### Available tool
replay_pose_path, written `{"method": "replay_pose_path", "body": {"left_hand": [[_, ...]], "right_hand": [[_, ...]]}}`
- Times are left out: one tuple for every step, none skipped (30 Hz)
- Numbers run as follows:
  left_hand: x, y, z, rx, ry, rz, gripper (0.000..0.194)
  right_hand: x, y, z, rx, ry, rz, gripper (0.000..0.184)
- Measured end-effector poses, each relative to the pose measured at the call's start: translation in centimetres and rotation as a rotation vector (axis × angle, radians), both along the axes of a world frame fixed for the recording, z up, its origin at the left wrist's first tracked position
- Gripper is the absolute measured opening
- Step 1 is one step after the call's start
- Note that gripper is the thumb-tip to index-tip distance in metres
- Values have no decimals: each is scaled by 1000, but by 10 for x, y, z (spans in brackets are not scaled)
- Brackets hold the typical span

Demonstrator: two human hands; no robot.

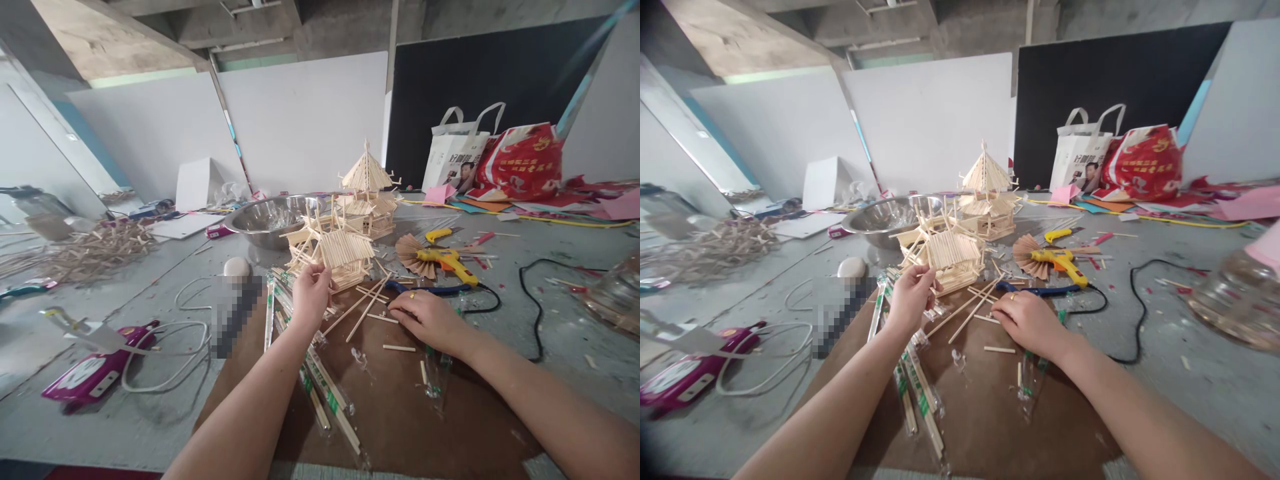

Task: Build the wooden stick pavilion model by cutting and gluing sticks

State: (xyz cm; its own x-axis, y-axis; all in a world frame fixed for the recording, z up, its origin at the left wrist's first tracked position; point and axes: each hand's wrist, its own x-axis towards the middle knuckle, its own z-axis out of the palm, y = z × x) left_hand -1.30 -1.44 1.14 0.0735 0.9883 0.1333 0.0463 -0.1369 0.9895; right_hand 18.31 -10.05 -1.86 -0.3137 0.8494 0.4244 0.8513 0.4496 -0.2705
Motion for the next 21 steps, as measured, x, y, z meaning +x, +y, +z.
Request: {"method": "replay_pose_path", "body": {"left_hand": [[0,0,0,-1,3,3,21],[0,0,0,0,8,4,20],[0,0,0,2,14,4,20],[0,0,0,3,18,4,20],[0,0,1,5,22,2,20],[0,-1,1,6,24,1,20],[0,-1,1,6,25,1,20],[0,-1,2,7,25,2,20],[0,-2,2,8,25,3,20],[-1,-2,2,11,26,2,21],[0,-2,2,14,28,2,21],[0,-2,3,16,30,2,21],[0,-3,3,17,32,3,21],[0,-3,3,17,32,7,20],[1,-3,3,15,34,10,19],[1,-3,4,13,38,14,18],[1,-3,4,11,45,15,17],[1,-3,4,10,55,14,16],[1,-3,4,9,65,11,17],[1,-3,4,9,75,9,18],[1,-3,4,11,85,7,19]], "right_hand": [[0,0,0,-6,-2,1,20],[0,0,1,-12,-5,5,20],[0,0,1,-18,-9,7,20],[0,0,1,-24,-12,9,21],[0,0,1,-30,-16,9,21],[0,0,1,-35,-19,8,21],[0,0,1,-39,-21,7,22],[0,0,1,-42,-23,5,22],[0,0,1,-47,-25,5,22],[-1,-1,2,-51,-27,4,22],[-1,-1,2,-55,-28,2,22],[-1,-1,3,-61,-30,-1,22],[-2,-1,4,-69,-32,-4,22],[-2,-2,4,-77,-32,-7,22],[-3,-2,5,-84,-33,-10,22],[-3,-2,5,-91,-34,-11,22],[-3,-2,5,-98,-35,-11,22],[-3,-2,5,-102,-36,-10,22],[-2,-2,5,-105,-36,-10,22],[-2,-2,4,-109,-36,-11,23],[-2,-2,4,-112,-36,-11,23]]}}
